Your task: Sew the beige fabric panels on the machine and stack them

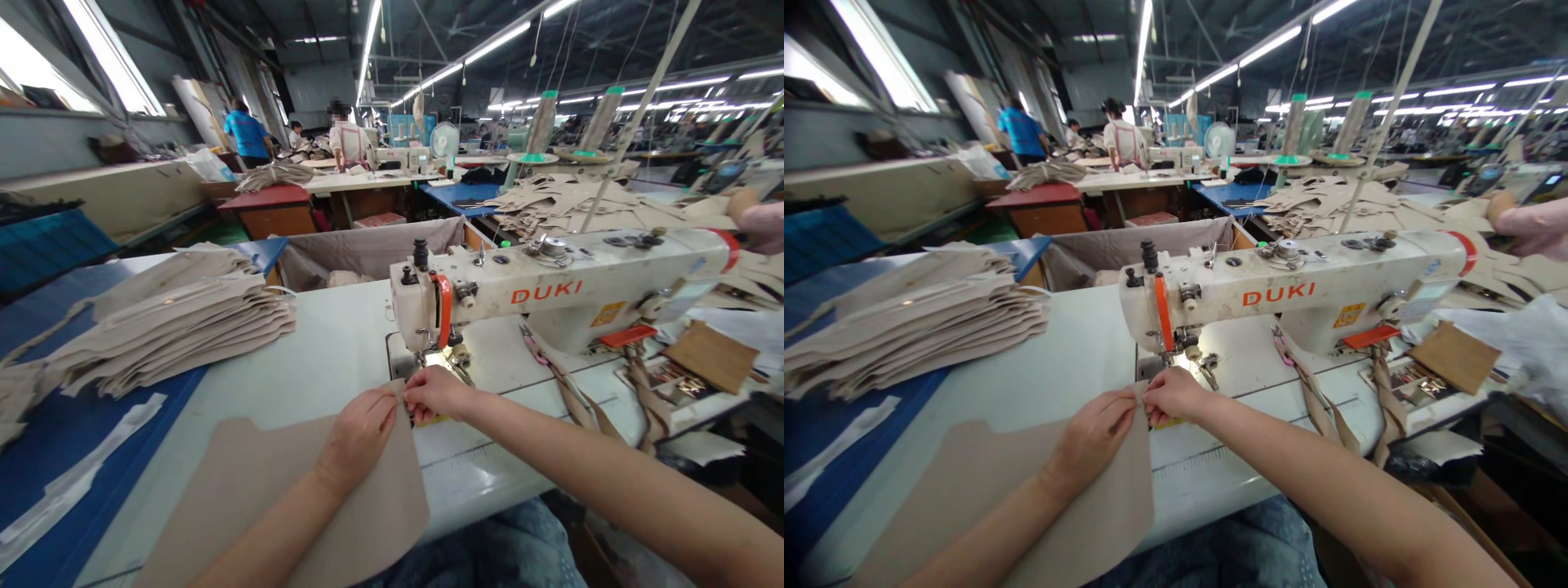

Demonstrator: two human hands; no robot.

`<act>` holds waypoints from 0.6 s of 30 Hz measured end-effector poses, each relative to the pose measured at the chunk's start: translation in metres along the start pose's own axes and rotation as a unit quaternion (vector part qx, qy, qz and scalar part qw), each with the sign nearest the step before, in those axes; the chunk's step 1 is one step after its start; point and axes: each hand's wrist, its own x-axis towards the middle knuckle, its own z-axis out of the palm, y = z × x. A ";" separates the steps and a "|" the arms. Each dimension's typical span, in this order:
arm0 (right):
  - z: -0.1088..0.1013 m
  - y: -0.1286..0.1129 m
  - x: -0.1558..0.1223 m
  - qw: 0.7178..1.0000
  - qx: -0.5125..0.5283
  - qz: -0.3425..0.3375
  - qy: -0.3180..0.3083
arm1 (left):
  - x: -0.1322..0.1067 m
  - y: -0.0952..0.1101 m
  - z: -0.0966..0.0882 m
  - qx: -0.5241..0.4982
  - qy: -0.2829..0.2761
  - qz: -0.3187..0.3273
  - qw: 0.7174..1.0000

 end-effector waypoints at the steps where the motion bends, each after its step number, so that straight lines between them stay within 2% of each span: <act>1: -0.001 -0.001 0.001 0.999 -0.031 -0.013 0.006 | 0.000 -0.001 0.001 0.003 -0.004 0.003 1.000; 5: -0.009 -0.002 -0.010 0.980 -0.164 -0.099 0.055 | -0.001 -0.003 0.004 0.008 -0.039 0.007 0.999; 7: -0.015 0.002 -0.025 0.963 -0.213 -0.146 0.074 | -0.001 -0.003 0.004 0.012 -0.047 0.013 0.999; 9: -0.020 0.010 -0.046 0.935 -0.278 -0.213 0.059 | -0.001 -0.003 0.004 0.015 -0.041 0.011 0.999; 10: -0.022 0.014 -0.056 0.908 -0.326 -0.262 0.037 | 0.000 -0.003 0.004 0.016 -0.037 0.006 0.999; 12: -0.024 0.022 -0.073 0.792 -0.459 -0.402 -0.007 | 0.000 -0.002 0.003 0.012 -0.027 -0.009 1.000; 14: -0.024 0.025 -0.081 0.675 -0.547 -0.495 -0.029 | 0.001 -0.002 0.003 0.005 -0.018 -0.026 0.999; 15: -0.024 0.024 -0.082 0.643 -0.567 -0.513 -0.030 | 0.001 -0.002 0.003 0.002 -0.015 -0.035 0.999; 16: -0.023 0.023 -0.080 0.624 -0.581 -0.522 -0.029 | 0.001 -0.002 0.004 -0.001 -0.010 -0.043 0.999; 18: -0.020 0.019 -0.072 0.603 -0.592 -0.534 -0.014 | 0.001 -0.003 0.004 -0.003 -0.006 -0.054 0.999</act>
